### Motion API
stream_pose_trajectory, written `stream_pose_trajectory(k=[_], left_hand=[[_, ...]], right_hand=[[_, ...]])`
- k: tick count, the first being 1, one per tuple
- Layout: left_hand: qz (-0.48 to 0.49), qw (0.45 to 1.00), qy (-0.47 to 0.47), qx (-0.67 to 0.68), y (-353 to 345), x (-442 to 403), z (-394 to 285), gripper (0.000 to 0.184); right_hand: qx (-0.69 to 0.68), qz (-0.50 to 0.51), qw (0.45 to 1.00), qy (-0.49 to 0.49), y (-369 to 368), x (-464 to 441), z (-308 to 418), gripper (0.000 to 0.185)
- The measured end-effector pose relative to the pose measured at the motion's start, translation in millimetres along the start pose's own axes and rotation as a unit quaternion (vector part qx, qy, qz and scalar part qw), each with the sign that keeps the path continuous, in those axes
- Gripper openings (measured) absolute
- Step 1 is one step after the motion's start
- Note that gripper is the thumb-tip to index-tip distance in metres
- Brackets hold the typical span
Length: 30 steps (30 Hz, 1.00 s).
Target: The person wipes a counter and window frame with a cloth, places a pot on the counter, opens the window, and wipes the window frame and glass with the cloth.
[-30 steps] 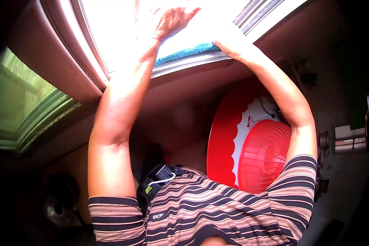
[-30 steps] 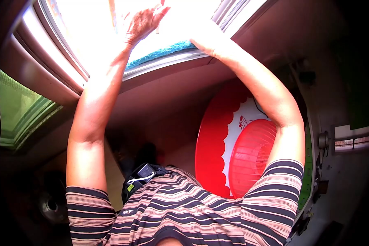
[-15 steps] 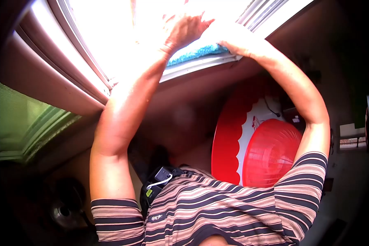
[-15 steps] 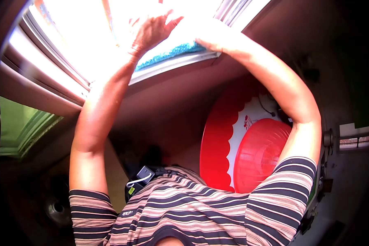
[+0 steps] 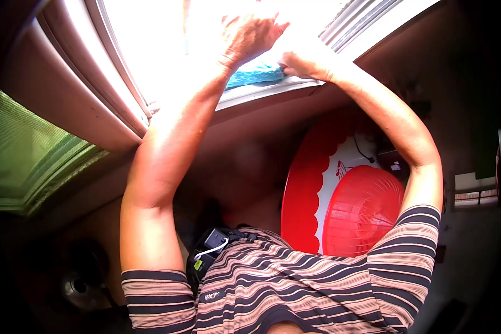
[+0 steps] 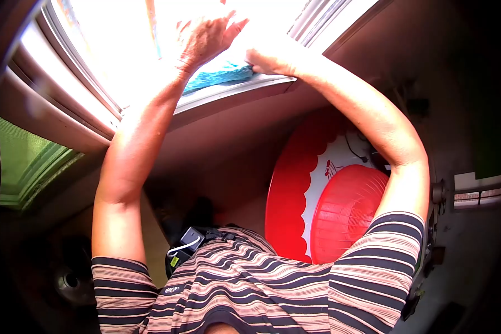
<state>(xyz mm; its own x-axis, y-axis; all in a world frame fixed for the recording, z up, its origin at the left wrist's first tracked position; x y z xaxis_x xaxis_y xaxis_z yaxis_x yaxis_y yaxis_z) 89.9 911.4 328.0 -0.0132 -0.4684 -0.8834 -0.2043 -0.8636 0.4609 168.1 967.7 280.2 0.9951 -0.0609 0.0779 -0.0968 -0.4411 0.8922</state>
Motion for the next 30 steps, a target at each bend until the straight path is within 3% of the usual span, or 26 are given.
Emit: stream_pose_trajectory(k=[2, 4, 6, 7, 8, 10, 11, 12, 13, 14, 15, 16, 17, 18, 19, 20, 21, 22, 23, 24, 26, 28, 30], left_hand=[[0.012, 1.000, -0.004, -0.013, -1, 2, 2, 0.036], [-0.069, 0.997, -0.044, -0.015, 9, 3, -4, 0.034], [-0.075, 0.996, -0.037, -0.002, -15, 11, 7, 0.036], [-0.102, 0.972, -0.101, -0.186, -38, 33, 12, 0.034], [-0.126, 0.909, -0.162, -0.364, -63, 57, 17, 0.037], [-0.158, 0.821, -0.240, -0.494, -57, 65, 2, 0.043], [-0.200, 0.797, -0.226, -0.523, -64, 68, 9, 0.034], [-0.242, 0.771, -0.210, -0.551, -76, 78, 19, 0.027], [-0.207, 0.790, -0.193, -0.545, -87, 83, 28, 0.009], [-0.211, 0.788, -0.192, -0.546, -62, 66, 18, 0.009], [-0.145, 0.928, -0.139, -0.315, -10, 31, 11, 0.024], [-0.066, 0.993, -0.076, -0.058, 17, 11, 7, 0.039], [0.006, 1.000, -0.022, -0.014, 14, 9, 6, 0.035], [0.219, 0.967, -0.015, -0.129, -12, 9, -4, 0.025], [0.044, 0.861, -0.269, -0.428, -21, 44, -24, 0.025], [0.173, 0.927, -0.197, -0.269, 1, 49, -37, 0.024], [0.276, 0.957, -0.067, -0.049, 23, 58, -49, 0.023], [0.322, 0.939, 0.071, 0.103, 48, 68, -60, 0.022], [0.100, 0.984, -0.077, 0.129, 90, 68, -75, 0.019], [0.158, 0.979, -0.077, 0.103, 97, 84, -80, 0.019], [0.092, 0.981, -0.150, 0.076, 104, 117, -73, 0.021], [0.106, 0.979, -0.168, 0.054, 103, 137, -55, 0.022], [0.131, 0.979, -0.153, 0.018, 105, 153, -35, 0.021]], right_hand=[[0.002, -0.047, 0.998, 0.039, 22, -14, 21, 0.021], [-0.174, 0.113, 0.972, -0.109, 5, -26, 22, 0.015], [-0.229, 0.025, 0.973, -0.031, 2, -38, 32, 0.016], [-0.260, 0.040, 0.964, -0.049, 0, -36, 31, 0.020], [-0.246, 0.054, 0.966, -0.058, 0, -32, 30, 0.020], [-0.145, 0.008, 0.988, -0.044, 21, -16, 25, 0.018], [-0.123, -0.112, 0.986, 0.023, 10, -7, 11, 0.014], [-0.140, -0.109, 0.984, -0.013, -7, 6, -8, 0.011], [-0.111, -0.057, 0.991, -0.046, -9, 18, -18, 0.012], [-0.082, -0.006, 0.993, -0.079, -11, 24, -26, 0.014], [-0.077, -0.007, 0.994, -0.080, -19, 25, -31, 0.014], [-0.150, -0.023, 0.978, -0.143, -37, 24, -46, 0.017], [-0.185, -0.032, 0.968, -0.169, -40, 24, -54, 0.019], [-0.220, -0.043, 0.955, -0.194, -41, 24, -60, 0.021], [-0.132, -0.089, 0.980, -0.120, -29, 24, -51, 0.024], [-0.046, -0.135, 0.989, -0.043, -18, 23, -33, 0.028], [-0.078, -0.052, 0.993, -0.076, -12, 19, -26, 0.033], [-0.081, -0.055, 0.993, -0.066, -11, 17, -18, 0.033], [-0.060, -0.081, 0.994, -0.046, -7, 17, -15, 0.034], [-0.041, -0.107, 0.993, -0.027, 2, 13, -5, 0.035], [-0.020, -0.068, 0.997, -0.034, -3, 4, 8, 0.037], [-0.082, -0.171, 0.982, 0.000, 1, -9, 28, 0.035], [-0.385, -0.049, 0.916, -0.104, -16, -40, 23, 0.031]])
Point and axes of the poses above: each hand's wrist, its own x-axis away from the middle knuckle, its own y-axis out of the back of the hand, z = x × y, the point moved 8 cm from there along -x, towards the middle knuckle, and after that the axes turned 3 degrees about x, right-handed, at the moved point
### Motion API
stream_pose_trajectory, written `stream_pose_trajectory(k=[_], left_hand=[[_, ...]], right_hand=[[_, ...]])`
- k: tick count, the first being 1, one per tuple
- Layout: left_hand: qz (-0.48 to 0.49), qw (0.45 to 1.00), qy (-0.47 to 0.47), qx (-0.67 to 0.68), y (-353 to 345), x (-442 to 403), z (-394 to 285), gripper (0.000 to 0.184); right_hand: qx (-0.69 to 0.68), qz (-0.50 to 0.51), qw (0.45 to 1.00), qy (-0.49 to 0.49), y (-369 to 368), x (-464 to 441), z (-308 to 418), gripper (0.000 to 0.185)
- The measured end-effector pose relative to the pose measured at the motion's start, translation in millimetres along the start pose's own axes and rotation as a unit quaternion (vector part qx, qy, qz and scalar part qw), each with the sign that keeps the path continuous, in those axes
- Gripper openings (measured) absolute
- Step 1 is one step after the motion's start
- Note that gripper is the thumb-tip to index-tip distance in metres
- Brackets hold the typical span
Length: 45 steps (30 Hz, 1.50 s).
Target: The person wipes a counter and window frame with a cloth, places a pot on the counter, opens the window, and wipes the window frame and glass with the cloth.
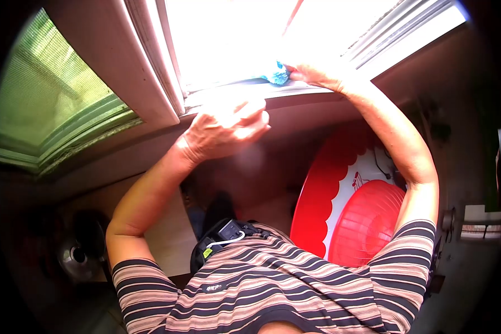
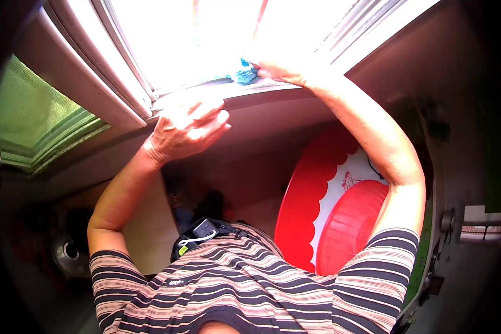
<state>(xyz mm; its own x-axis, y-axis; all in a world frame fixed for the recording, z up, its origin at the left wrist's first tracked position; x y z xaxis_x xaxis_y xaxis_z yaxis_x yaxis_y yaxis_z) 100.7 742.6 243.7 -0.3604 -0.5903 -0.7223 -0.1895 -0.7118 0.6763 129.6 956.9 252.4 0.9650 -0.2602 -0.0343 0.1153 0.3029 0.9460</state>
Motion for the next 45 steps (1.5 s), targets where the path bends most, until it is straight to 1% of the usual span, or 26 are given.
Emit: stream_pose_trajectory(k=[1, 2, 6, 8, 9, 12, 14, 15, 16, 18, 19, 21, 25, 27, 29, 33, 34, 35, 37, 38, 39, 40, 42, 43, 44, 45], left_hand=[[0.000, 1.000, 0.001, -0.005, -2, 7, 3, 0.021], [0.000, 1.000, 0.002, -0.007, -5, 16, 8, 0.021], [-0.033, 0.999, -0.027, -0.033, -11, 19, 0, 0.024], [-0.072, 0.996, 0.013, -0.045, -12, 13, -1, 0.020], [-0.088, 0.995, 0.009, -0.055, -13, 11, -2, 0.017], [-0.087, 0.994, 0.005, -0.065, -16, 7, -5, 0.017], [-0.084, 0.994, 0.010, -0.068, -17, 8, -4, 0.016], [-0.089, 0.994, 0.016, -0.068, -16, 9, -3, 0.016], [-0.095, 0.993, 0.020, -0.068, -15, 8, -2, 0.016], [-0.100, 0.993, 0.026, -0.054, -15, 6, -1, 0.016], [-0.099, 0.993, 0.026, -0.057, -16, 6, -1, 0.015], [-0.092, 0.993, 0.030, -0.061, -17, 6, -2, 0.014], [-0.094, 0.992, 0.020, -0.085, -17, 8, -3, 0.012], [-0.071, 0.994, 0.004, -0.088, -13, 8, -5, 0.011], [-0.048, 0.995, -0.012, -0.091, -12, 10, -3, 0.010], [-0.058, 0.993, -0.014, -0.104, -16, 16, -5, 0.014], [-0.068, 0.993, 0.004, -0.093, -15, 17, -3, 0.017], [-0.077, 0.993, 0.023, -0.082, -14, 18, -1, 0.021], [-0.075, 0.992, 0.023, -0.097, -16, 20, -2, 0.024], [-0.073, 0.991, 0.024, -0.112, -17, 21, -1, 0.027], [-0.075, 0.989, 0.023, -0.128, -19, 21, -2, 0.027], [-0.075, 0.988, 0.027, -0.130, -21, 21, -2, 0.027], [-0.077, 0.986, 0.024, -0.145, -23, 22, -2, 0.028], [-0.073, 0.985, 0.028, -0.154, -26, 26, -1, 0.027], [-0.071, 0.985, 0.032, -0.153, -27, 26, -1, 0.027], [-0.075, 0.984, 0.034, -0.159, -26, 25, -2, 0.027]], right_hand=[[0.144, 0.030, 0.988, 0.046, 0, -2, 15, 0.028], [0.283, 0.061, 0.953, 0.089, -4, -2, 28, 0.026], [0.209, 0.045, 0.971, 0.108, 1, 5, 39, 0.023], [0.177, 0.035, 0.979, 0.095, -4, 3, 35, 0.022], [0.160, 0.028, 0.983, 0.091, -8, -1, 35, 0.022], [0.120, 0.005, 0.989, 0.085, -15, -11, 41, 0.022], [0.080, -0.012, 0.988, 0.135, -22, -20, 60, 0.023], [0.057, -0.051, 0.980, 0.183, -22, -23, 74, 0.023], [0.008, -0.022, 0.986, 0.163, -34, -34, 75, 0.021], [-0.006, -0.078, 0.974, 0.214, -35, -43, 99, 0.023], [-0.009, -0.081, 0.974, 0.212, -33, -47, 109, 0.023], [0.059, 0.039, 0.991, 0.114, -34, -51, 125, 0.026], [0.043, -0.040, 0.981, 0.183, -22, -38, 110, 0.026], [0.053, -0.065, 0.980, 0.183, -12, -22, 89, 0.026], [0.073, -0.079, 0.982, 0.155, 1, -3, 64, 0.027], [0.098, -0.102, 0.987, 0.076, 25, 41, 8, 0.027], [0.096, -0.113, 0.988, 0.054, 30, 50, -8, 0.027], [0.078, -0.129, 0.988, 0.028, 30, 58, -19, 0.027], [0.014, -0.144, 0.989, -0.028, 29, 64, -46, 0.032], [-0.050, -0.155, 0.983, -0.082, 32, 65, -57, 0.037], [-0.179, -0.093, 0.971, -0.127, 25, 61, -69, 0.040], [-0.178, -0.090, 0.972, -0.125, 22, 59, -68, 0.040], [0.035, -0.126, 0.987, -0.092, 24, 53, -41, 0.038], [-0.008, -0.086, 0.992, -0.094, 19, 44, -42, 0.037], [-0.009, -0.082, 0.992, -0.093, 16, 35, -42, 0.037], [0.019, -0.064, 0.997, -0.042, 9, 21, -28, 0.036]])
Point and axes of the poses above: each hand's wrist, its own x-axis away from the middle knuckle, its own y-axis out of the back of the hand, z = x × y, the point moved 8 cm from there along -x, towards the middle knuckle, and after that the axes turned 3 degrees about x, right-handed, at the moved point
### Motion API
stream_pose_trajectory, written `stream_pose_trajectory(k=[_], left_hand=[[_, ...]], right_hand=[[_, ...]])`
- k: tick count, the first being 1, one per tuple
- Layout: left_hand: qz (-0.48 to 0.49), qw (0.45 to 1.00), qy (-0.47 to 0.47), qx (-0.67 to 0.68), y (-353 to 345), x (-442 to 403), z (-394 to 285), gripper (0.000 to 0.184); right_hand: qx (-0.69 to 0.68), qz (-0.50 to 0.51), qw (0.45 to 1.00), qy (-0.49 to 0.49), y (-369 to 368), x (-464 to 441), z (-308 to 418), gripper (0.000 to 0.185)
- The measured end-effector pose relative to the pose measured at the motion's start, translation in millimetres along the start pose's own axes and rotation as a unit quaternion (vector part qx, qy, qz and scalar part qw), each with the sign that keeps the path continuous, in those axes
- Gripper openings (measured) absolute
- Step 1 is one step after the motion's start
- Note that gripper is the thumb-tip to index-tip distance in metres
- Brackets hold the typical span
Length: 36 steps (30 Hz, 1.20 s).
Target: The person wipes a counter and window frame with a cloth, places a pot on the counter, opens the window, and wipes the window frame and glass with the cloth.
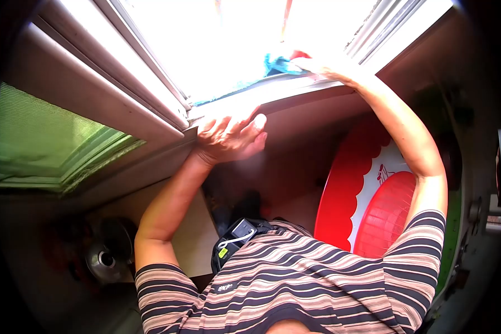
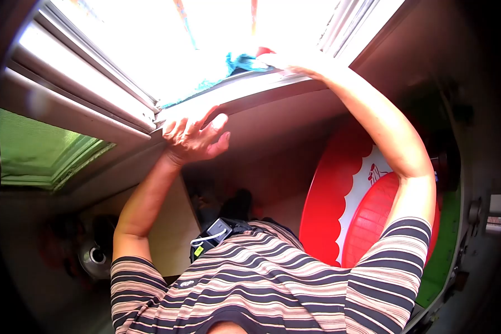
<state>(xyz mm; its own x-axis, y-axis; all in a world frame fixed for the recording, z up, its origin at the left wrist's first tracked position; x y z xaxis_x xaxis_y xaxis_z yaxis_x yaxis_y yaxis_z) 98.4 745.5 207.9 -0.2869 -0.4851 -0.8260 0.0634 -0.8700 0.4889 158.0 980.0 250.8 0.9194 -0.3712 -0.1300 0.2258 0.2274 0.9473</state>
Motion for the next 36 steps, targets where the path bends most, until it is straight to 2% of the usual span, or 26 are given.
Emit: stream_pose_trajectory(k=[2, 7, 18, 27, 36], left_hand=[[-0.005, 1.000, 0.008, -0.004, 0, 1, 2, 0.025], [-0.022, 0.999, 0.028, 0.034, 5, -9, 3, 0.023], [0.013, 1.000, 0.001, -0.009, 3, -5, 1, 0.016], [0.007, 1.000, -0.004, -0.017, 1, -2, 1, 0.016], [-0.015, 1.000, 0.027, 0.004, 6, -13, 1, 0.016]], right_hand=[[0.036, 0.027, 0.995, 0.086, -18, -20, 34, 0.035], [0.039, 0.035, 0.991, 0.120, -30, -24, 63, 0.035], [0.058, -0.016, 0.995, 0.080, -4, 15, 42, 0.034], [0.104, 0.026, 0.994, 0.032, 6, 14, 17, 0.034], [0.070, 0.003, 0.997, -0.025, 17, 72, 18, 0.033]])
Point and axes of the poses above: each hand's wrist, its own x-axis away from the middle knuckle, its own y-axis out of the back of the hand, z = x × y, the point moved 8 cm from there along -x, towards the middle knuckle, and after that the axes turned 3 degrees about x, right-handed, at the moved point
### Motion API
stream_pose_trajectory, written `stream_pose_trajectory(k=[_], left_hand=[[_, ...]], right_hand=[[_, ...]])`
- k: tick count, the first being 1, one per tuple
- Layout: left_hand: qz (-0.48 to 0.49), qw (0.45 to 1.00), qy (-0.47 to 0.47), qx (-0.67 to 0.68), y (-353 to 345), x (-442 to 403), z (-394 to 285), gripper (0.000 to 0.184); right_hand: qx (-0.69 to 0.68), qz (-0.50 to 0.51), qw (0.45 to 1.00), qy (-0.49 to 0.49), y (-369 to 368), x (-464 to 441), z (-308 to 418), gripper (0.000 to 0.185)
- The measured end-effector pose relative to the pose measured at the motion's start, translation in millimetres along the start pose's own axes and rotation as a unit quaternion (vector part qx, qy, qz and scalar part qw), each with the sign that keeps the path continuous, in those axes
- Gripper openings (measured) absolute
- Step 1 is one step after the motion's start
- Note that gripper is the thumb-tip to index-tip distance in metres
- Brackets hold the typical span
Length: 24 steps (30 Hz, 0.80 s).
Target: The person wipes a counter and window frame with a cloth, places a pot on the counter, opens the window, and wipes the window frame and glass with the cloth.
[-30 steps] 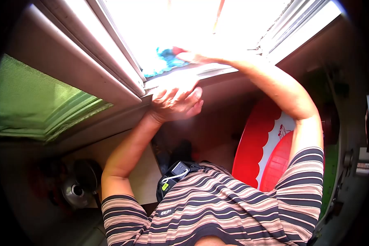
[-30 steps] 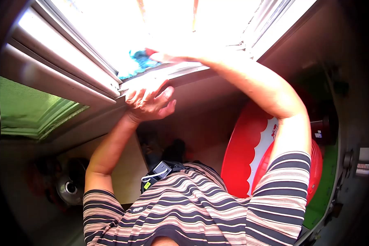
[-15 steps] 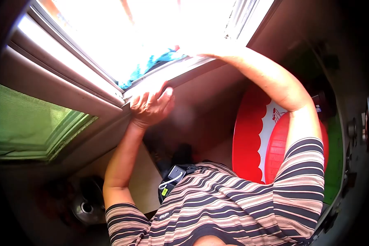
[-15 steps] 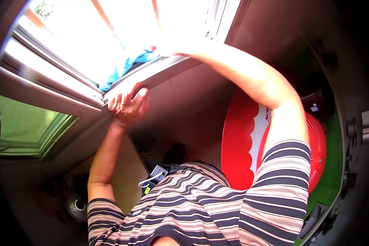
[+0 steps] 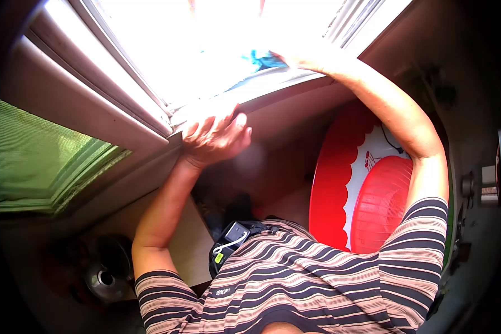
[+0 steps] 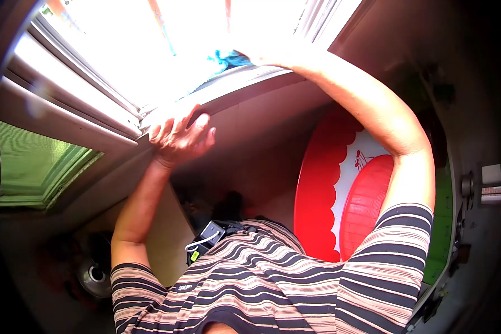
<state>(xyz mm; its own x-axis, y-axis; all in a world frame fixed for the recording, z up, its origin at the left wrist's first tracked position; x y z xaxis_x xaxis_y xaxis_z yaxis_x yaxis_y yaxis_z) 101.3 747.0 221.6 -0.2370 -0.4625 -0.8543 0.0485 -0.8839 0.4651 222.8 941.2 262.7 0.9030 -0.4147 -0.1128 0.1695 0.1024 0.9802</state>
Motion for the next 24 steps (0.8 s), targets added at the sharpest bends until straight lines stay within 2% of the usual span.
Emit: stream_pose_trajectory(k=[8, 10, 13, 15, 24], left_hand=[[-0.011, 1.000, 0.004, 0.004, -1, 2, -1, 0.017], [0.020, 1.000, 0.015, -0.002, -6, 5, -1, 0.015], [-0.006, 1.000, -0.002, 0.006, -2, 0, 0, 0.017], [0.027, 0.999, -0.004, 0.017, -5, 2, 1, 0.016], [0.028, 0.999, -0.006, -0.014, -5, 9, 2, 0.009]], right_hand=[[-0.005, -0.017, 1.000, 0.007, -4, 3, 10, 0.033], [-0.004, -0.025, 1.000, 0.012, -4, 3, 11, 0.033], [-0.005, -0.038, 0.999, 0.018, -4, 5, 11, 0.033], [-0.007, -0.046, 0.999, 0.024, -2, 3, 11, 0.033], [0.035, -0.046, 0.996, 0.060, -1, -42, 3, 0.033]])
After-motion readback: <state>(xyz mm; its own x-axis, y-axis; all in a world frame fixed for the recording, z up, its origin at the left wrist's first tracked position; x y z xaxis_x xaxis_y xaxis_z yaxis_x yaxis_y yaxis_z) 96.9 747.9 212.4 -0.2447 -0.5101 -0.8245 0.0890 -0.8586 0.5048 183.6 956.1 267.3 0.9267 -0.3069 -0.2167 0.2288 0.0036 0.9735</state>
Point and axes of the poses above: each hand's wrist, its own x-axis away from the middle knuckle, its own y-axis out of the back of the hand, z = x × y, the point moved 8 cm from there along -x, towards the middle knuckle, and after that the axes turned 3 degrees about x, right-handed, at the moved point
